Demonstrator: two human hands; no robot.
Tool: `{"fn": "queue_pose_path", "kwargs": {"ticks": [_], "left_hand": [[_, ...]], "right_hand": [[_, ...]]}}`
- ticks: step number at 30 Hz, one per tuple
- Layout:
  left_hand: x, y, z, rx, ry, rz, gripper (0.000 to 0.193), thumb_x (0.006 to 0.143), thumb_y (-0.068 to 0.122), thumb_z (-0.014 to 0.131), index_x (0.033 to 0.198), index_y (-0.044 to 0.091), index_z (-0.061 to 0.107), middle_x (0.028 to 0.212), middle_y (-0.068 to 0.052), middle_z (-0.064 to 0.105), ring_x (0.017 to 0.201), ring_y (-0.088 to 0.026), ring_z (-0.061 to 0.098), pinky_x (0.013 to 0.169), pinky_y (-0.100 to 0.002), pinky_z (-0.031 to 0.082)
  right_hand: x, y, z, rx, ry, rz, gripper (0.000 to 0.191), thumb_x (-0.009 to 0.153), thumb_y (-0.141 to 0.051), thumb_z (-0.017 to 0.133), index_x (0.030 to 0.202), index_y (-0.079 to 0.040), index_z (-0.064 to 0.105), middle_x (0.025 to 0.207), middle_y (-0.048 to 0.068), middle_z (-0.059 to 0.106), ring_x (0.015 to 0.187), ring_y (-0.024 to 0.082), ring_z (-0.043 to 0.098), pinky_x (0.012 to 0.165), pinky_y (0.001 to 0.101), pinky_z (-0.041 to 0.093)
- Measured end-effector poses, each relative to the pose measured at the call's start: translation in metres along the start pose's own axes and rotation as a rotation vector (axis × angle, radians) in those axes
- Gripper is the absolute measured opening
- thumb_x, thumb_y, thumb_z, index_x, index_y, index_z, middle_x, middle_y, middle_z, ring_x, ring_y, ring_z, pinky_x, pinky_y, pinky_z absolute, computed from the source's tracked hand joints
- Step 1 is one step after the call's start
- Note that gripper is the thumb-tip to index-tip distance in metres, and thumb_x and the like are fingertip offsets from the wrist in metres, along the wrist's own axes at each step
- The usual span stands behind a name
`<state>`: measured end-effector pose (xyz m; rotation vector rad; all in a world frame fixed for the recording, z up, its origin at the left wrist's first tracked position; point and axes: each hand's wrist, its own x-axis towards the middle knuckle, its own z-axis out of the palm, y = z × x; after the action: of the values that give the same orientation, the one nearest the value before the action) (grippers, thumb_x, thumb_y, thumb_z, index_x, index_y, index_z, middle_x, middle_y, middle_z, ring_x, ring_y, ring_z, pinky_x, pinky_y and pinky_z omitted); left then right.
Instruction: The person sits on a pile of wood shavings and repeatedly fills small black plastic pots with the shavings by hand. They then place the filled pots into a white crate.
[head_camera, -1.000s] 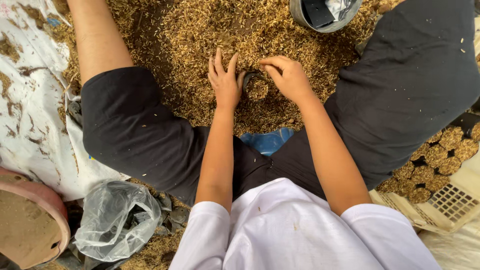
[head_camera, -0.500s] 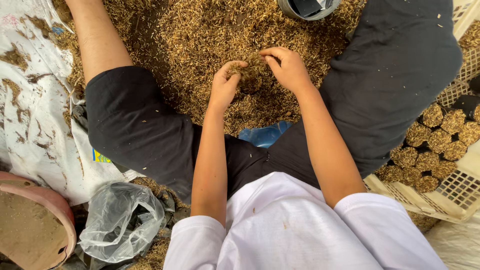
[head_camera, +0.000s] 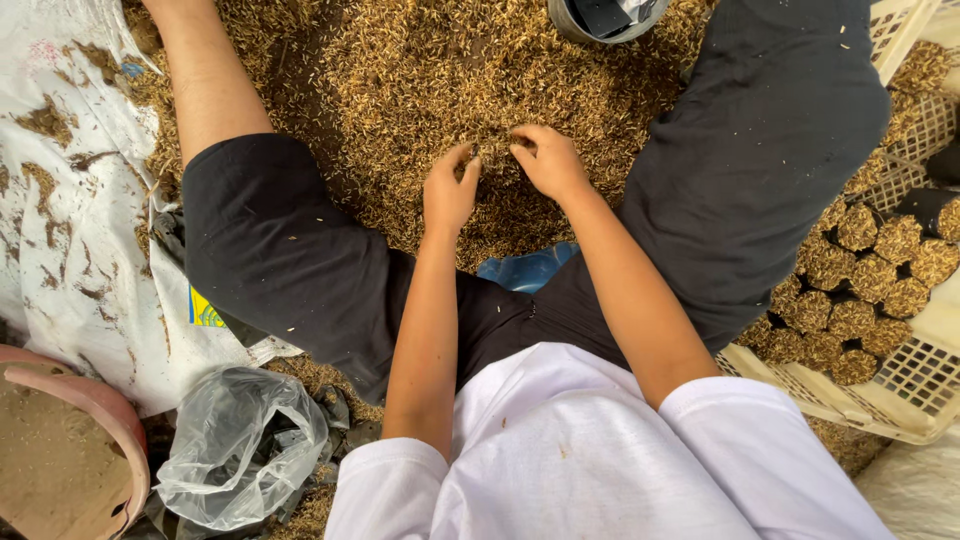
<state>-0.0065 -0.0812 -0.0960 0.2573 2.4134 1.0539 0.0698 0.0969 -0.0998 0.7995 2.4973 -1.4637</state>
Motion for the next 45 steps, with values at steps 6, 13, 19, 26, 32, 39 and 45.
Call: {"fn": "queue_pose_path", "kwargs": {"ticks": [6,13,19,26,32,39,45], "left_hand": [[0.001,-0.007,0.011,0.077,0.098,-0.046,0.034,0.091,0.032,0.070,0.111,0.005,0.076,0.107,-0.017,0.075,0.094,-0.032,0.072,0.084,-0.041,0.055],[0.012,-0.018,0.004,-0.105,0.245,-0.157,0.036,0.105,0.032,0.048,0.108,0.004,0.069,0.096,-0.013,0.077,0.087,-0.028,0.073,0.079,-0.041,0.054],[0.016,-0.024,0.005,-0.122,0.134,-0.169,0.039,0.099,0.041,0.060,0.101,0.003,0.070,0.090,-0.009,0.076,0.082,-0.023,0.072,0.077,-0.037,0.055],[0.009,-0.011,0.015,0.047,-0.001,-0.036,0.040,0.092,0.043,0.071,0.092,0.003,0.064,0.083,-0.011,0.071,0.073,-0.026,0.068,0.069,-0.039,0.054],[0.015,-0.014,0.014,0.093,-0.059,0.009,0.030,0.100,0.036,0.061,0.096,0.007,0.063,0.085,-0.014,0.070,0.076,-0.035,0.066,0.068,-0.045,0.051],[0.019,-0.006,0.017,0.273,-0.020,0.176,0.026,0.102,0.030,0.057,0.094,0.005,0.063,0.094,-0.015,0.070,0.083,-0.039,0.065,0.068,-0.049,0.050],[0.008,0.006,0.013,0.238,-0.078,-0.077,0.031,0.103,0.034,0.054,0.098,0.005,0.065,0.092,-0.017,0.071,0.081,-0.037,0.067,0.071,-0.048,0.051]], "right_hand": [[-0.019,-0.014,0.027,-0.133,0.144,0.005,0.040,0.105,-0.019,0.060,0.143,-0.004,0.058,0.142,0.016,0.060,0.125,0.030,0.063,0.106,0.0402,0.050],[-0.050,-0.035,0.066,-0.528,0.180,-0.561,0.048,0.094,-0.011,0.062,0.140,0.001,0.059,0.145,0.016,0.057,0.142,0.031,0.047,0.121,0.0461,0.034],[-0.056,-0.033,0.047,-0.610,0.083,-0.570,0.011,0.096,-0.008,0.063,0.105,-0.004,0.068,0.124,0.010,0.065,0.130,0.028,0.055,0.115,0.0439,0.039],[-0.067,-0.038,0.041,-0.418,0.143,-0.170,0.082,0.079,-0.011,0.076,0.150,0.010,0.040,0.156,0.028,0.037,0.146,0.039,0.030,0.119,0.0488,0.026],[-0.061,-0.043,0.057,-0.627,-0.077,-0.200,0.097,0.086,-0.018,0.075,0.161,0.002,0.017,0.169,0.018,0.018,0.159,0.032,0.017,0.128,0.0490,0.018],[-0.044,-0.039,0.040,-0.562,-0.261,-0.049,0.102,0.084,-0.021,0.075,0.161,-0.003,0.012,0.170,0.013,0.010,0.158,0.026,0.007,0.127,0.0480,0.008],[-0.075,-0.031,0.074,-0.629,-0.133,0.007,0.098,0.085,-0.008,0.067,0.162,0.007,0.008,0.171,0.024,0.005,0.158,0.036,0.002,0.125,0.0490,0.011]]}}
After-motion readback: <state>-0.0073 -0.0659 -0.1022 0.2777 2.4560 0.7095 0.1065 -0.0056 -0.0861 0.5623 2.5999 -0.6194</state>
